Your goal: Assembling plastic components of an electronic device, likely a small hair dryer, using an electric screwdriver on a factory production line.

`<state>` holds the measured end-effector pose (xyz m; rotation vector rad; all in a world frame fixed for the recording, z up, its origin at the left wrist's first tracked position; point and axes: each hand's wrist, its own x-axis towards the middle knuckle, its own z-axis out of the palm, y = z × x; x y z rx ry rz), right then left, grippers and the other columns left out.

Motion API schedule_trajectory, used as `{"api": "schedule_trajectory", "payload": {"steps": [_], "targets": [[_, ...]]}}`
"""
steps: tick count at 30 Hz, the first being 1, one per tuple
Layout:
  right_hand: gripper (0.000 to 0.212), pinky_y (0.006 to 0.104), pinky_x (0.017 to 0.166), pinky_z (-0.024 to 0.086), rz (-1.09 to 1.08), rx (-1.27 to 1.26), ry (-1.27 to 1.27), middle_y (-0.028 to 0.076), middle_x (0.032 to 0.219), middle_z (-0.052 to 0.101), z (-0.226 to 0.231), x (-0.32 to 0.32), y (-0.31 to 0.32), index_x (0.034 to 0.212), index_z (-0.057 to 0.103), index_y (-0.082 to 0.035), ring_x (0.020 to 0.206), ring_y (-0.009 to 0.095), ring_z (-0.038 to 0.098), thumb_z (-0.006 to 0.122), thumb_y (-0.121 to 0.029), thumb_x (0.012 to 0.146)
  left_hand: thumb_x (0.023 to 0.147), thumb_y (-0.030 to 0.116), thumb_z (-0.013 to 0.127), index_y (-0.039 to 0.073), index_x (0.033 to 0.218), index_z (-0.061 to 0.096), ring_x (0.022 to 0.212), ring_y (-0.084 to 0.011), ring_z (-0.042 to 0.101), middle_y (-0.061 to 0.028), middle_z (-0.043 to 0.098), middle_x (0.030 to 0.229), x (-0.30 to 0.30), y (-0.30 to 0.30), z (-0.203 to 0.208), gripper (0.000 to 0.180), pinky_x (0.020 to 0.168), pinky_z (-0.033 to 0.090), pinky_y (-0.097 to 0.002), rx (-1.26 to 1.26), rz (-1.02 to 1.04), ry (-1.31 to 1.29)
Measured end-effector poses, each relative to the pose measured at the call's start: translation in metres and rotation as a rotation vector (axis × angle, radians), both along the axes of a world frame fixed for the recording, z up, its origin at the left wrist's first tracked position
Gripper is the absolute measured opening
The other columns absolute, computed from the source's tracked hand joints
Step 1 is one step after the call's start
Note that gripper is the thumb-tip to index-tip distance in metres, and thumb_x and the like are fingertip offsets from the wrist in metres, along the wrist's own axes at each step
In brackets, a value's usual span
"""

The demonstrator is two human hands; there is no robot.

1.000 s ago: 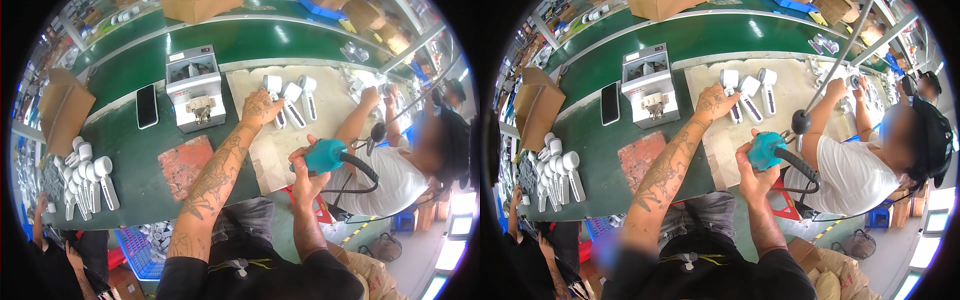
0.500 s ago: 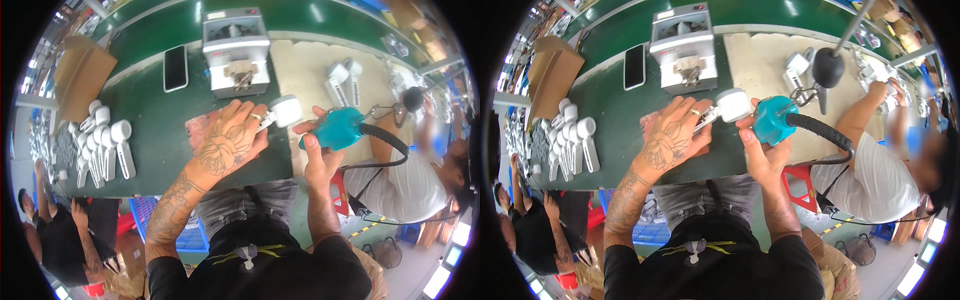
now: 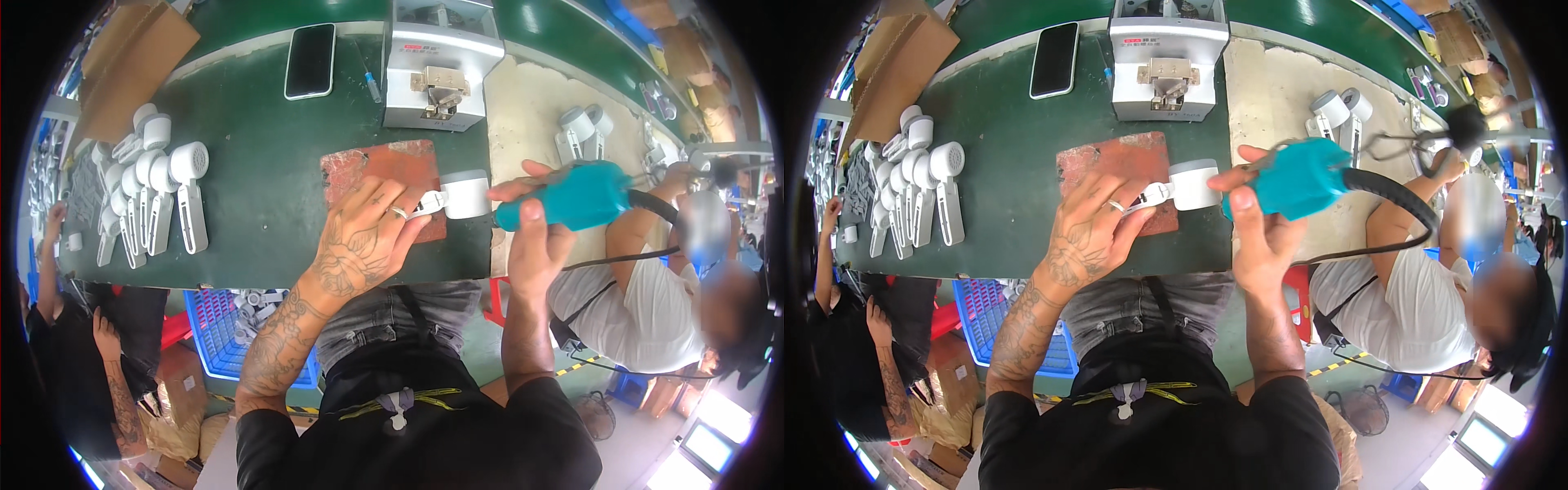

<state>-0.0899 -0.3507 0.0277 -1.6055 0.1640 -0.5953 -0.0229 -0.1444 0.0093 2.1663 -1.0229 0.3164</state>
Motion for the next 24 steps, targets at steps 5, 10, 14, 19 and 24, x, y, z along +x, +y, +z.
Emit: {"api": "schedule_trajectory", "payload": {"steps": [5, 10, 14, 19, 24], "targets": [[0.072, 0.0361, 0.073, 0.045, 0.036, 0.150, -0.096, 0.010, 0.085, 0.058, 0.013, -0.003, -0.006, 0.132, 0.049, 0.011, 0.077, 0.021, 0.055, 0.054, -0.055, 0.102, 0.084, 0.015, 0.076, 0.000, 0.102, 0.067, 0.085, -0.0278, 0.059, -0.0093, 0.057, 0.094, 0.003, 0.002, -0.003, 0.024, 0.070, 0.055, -0.0395, 0.021, -0.021, 0.008], [0.084, 0.0343, 0.069, 0.041, 0.158, 0.268, -0.151, 0.006, 0.081, 0.055, 0.028, 0.002, -0.001, 0.132, 0.050, 0.006, 0.074, 0.018, 0.051, 0.049, -0.070, 0.097, 0.085, 0.015, 0.076, 0.000, 0.102, 0.067, 0.086, -0.0275, 0.060, -0.0095, 0.057, 0.094, 0.004, 0.001, -0.001, 0.025, 0.071, 0.056, -0.0383, 0.042, -0.007, 0.015], [0.086, 0.0333, 0.067, 0.040, 0.246, 0.273, -0.176, 0.004, 0.078, 0.053, 0.033, 0.010, 0.016, 0.129, 0.051, 0.002, 0.071, 0.017, 0.049, 0.047, -0.077, 0.094, 0.084, 0.015, 0.078, 0.000, 0.104, 0.067, 0.087, -0.0281, 0.061, -0.0093, 0.058, 0.095, 0.004, 0.002, -0.005, 0.028, 0.070, 0.056, -0.0390, -0.007, -0.005, 0.046], [0.087, 0.0332, 0.066, 0.039, 0.221, 0.219, -0.142, 0.003, 0.076, 0.052, 0.031, 0.015, 0.029, 0.129, 0.051, 0.001, 0.068, 0.017, 0.049, 0.046, -0.078, 0.094, 0.083, 0.016, 0.079, 0.000, 0.104, 0.068, 0.088, -0.0285, 0.062, -0.0095, 0.061, 0.095, 0.002, 0.003, -0.016, 0.029, 0.069, 0.057, -0.0403, -0.076, 0.014, 0.029], [0.083, 0.0336, 0.066, 0.040, 0.237, 0.238, -0.160, 0.003, 0.075, 0.050, 0.029, 0.021, 0.024, 0.124, 0.054, -0.001, 0.069, 0.017, 0.050, 0.046, -0.078, 0.094, 0.080, 0.010, 0.082, 0.002, 0.109, 0.070, 0.085, -0.0289, 0.064, -0.0102, 0.065, 0.095, 0.003, 0.002, -0.011, 0.033, 0.072, 0.054, -0.0392, -0.079, 0.014, 0.031]]}}
